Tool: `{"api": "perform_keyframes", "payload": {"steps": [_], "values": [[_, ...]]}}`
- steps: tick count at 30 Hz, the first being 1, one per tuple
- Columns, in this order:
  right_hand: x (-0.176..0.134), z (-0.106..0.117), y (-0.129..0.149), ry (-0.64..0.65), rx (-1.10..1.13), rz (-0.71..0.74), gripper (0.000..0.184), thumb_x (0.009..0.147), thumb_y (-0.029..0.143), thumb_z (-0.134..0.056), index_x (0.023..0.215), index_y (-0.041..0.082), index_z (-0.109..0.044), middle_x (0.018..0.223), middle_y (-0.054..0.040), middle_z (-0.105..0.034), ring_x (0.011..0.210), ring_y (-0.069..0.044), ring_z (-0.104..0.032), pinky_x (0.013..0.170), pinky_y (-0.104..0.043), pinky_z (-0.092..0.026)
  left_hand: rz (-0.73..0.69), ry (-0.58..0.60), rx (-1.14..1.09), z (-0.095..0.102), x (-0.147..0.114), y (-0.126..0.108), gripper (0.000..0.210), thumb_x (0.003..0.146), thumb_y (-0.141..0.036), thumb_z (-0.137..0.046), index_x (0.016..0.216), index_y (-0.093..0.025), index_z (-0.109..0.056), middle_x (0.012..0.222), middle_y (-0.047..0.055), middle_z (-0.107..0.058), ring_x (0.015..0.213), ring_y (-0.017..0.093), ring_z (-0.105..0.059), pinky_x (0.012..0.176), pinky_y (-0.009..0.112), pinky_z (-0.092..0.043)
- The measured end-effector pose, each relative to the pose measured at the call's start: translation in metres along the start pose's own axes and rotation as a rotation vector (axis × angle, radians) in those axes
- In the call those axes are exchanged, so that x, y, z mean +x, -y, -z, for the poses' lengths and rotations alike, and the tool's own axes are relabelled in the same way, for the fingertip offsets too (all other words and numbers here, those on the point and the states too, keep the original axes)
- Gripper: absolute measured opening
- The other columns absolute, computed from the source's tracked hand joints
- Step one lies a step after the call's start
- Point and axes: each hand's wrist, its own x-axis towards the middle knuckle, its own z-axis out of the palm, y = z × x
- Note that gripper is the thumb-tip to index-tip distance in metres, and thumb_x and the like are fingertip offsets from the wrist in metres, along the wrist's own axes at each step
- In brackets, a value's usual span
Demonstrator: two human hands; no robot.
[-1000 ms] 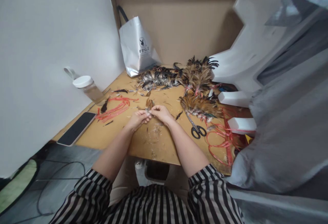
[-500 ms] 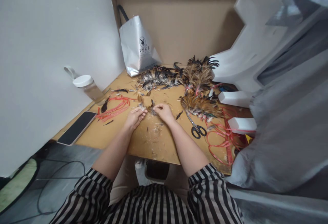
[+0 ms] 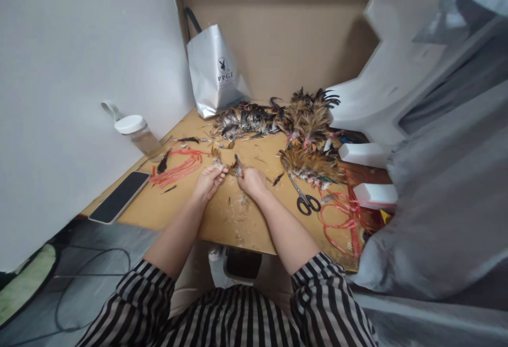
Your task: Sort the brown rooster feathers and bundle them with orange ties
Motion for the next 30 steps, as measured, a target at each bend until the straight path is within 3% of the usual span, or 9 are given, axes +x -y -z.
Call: {"api": "perform_keyframes", "payload": {"steps": [9, 17, 22, 30], "values": [[0.013, -0.008, -0.019, 0.103, 0.623, -0.064, 0.020, 0.061, 0.029, -0.057, 0.068, 0.012, -0.065, 0.056, 0.0016, -0.057, 0.049, -0.008, -0.044, 0.049, -0.019, -0.031, 0.015, 0.005, 0.003, 0.004, 0.003, 0.003, 0.019, 0.059, -0.021, -0.071, 0.071, -0.009, -0.063, 0.068, 0.004, -0.065, 0.049, 0.003, -0.050, 0.046, 0.013, -0.038], [0.011, -0.003, -0.012, 0.106, 0.968, -0.134, 0.024, 0.056, 0.034, -0.063, 0.069, 0.014, -0.060, 0.049, 0.0053, -0.049, 0.042, -0.005, -0.034, 0.044, -0.019, -0.027, 0.032, 0.022, 0.024, 0.005, 0.002, 0.005, 0.017, 0.062, -0.020, -0.070, 0.074, -0.010, -0.063, 0.079, 0.009, -0.068, 0.059, 0.006, -0.057, 0.053, 0.015, -0.043], [0.009, 0.002, -0.009, 0.144, 1.100, -0.154, 0.025, 0.056, 0.035, -0.064, 0.070, 0.015, -0.058, 0.044, 0.0076, -0.044, 0.039, -0.005, -0.030, 0.042, -0.019, -0.024, 0.053, 0.092, 0.090, 0.004, 0.001, 0.007, 0.021, 0.063, -0.022, -0.070, 0.079, -0.010, -0.065, 0.084, 0.010, -0.068, 0.067, 0.009, -0.061, 0.060, 0.017, -0.045], [0.007, 0.005, -0.005, 0.200, 1.110, -0.112, 0.026, 0.057, 0.035, -0.065, 0.070, 0.014, -0.057, 0.043, 0.0085, -0.042, 0.038, -0.004, -0.029, 0.042, -0.019, -0.021, 0.054, 0.125, 0.100, 0.000, -0.001, 0.007, 0.026, 0.059, -0.026, -0.073, 0.078, -0.010, -0.065, 0.071, 0.006, -0.067, 0.065, 0.011, -0.062, 0.061, 0.019, -0.046]]}}
